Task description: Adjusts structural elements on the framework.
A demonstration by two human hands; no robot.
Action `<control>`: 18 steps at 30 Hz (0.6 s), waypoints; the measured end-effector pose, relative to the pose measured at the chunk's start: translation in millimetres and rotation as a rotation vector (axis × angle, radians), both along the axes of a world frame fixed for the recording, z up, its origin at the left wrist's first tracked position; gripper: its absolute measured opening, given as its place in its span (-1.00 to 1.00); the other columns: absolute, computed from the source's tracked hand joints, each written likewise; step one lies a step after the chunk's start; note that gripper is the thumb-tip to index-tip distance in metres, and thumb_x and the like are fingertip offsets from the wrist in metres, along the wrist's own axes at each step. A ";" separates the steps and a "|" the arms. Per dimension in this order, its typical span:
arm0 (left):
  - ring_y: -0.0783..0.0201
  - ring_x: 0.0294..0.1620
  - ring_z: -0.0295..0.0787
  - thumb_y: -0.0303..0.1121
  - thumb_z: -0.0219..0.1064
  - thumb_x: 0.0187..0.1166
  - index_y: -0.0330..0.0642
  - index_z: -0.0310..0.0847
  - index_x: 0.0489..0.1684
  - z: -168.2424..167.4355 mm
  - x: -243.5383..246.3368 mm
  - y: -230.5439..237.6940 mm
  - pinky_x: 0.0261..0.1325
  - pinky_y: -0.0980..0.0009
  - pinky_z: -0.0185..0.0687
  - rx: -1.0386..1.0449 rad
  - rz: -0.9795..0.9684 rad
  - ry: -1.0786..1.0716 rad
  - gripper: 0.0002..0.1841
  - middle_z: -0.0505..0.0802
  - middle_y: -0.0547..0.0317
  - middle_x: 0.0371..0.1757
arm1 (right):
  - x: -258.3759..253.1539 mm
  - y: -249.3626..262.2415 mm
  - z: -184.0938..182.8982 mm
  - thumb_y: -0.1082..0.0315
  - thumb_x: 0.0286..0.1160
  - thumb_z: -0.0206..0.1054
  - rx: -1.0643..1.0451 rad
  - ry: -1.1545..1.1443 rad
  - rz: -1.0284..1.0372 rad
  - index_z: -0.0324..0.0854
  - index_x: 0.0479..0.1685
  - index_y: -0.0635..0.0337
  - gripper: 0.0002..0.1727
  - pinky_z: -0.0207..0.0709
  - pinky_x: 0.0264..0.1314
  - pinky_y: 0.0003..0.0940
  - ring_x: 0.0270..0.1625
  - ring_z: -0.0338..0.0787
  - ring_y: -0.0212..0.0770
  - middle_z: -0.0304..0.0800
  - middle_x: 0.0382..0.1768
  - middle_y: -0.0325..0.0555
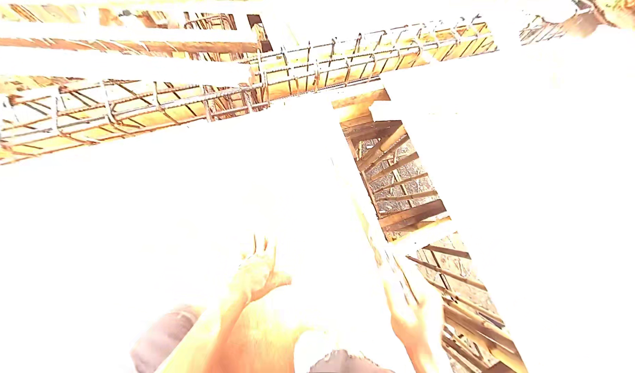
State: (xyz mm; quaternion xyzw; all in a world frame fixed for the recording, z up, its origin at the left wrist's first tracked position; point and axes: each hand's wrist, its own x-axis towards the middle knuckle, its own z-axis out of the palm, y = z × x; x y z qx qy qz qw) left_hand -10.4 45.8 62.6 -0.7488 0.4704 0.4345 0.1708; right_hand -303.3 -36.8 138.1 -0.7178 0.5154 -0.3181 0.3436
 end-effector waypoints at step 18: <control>-0.20 0.92 -0.72 0.55 0.42 0.10 -0.02 -0.43 0.96 6.4 3.3 -1.9 0.82 -0.33 -0.37 -0.070 0.018 -0.022 0.44 -0.49 -0.13 0.92 | 89.4 -73.4 31.6 0.29 0.77 0.16 0.373 0.191 0.120 0.49 0.60 0.16 -0.53 0.55 0.45 -0.31 0.41 0.69 -0.26 0.68 0.46 -0.08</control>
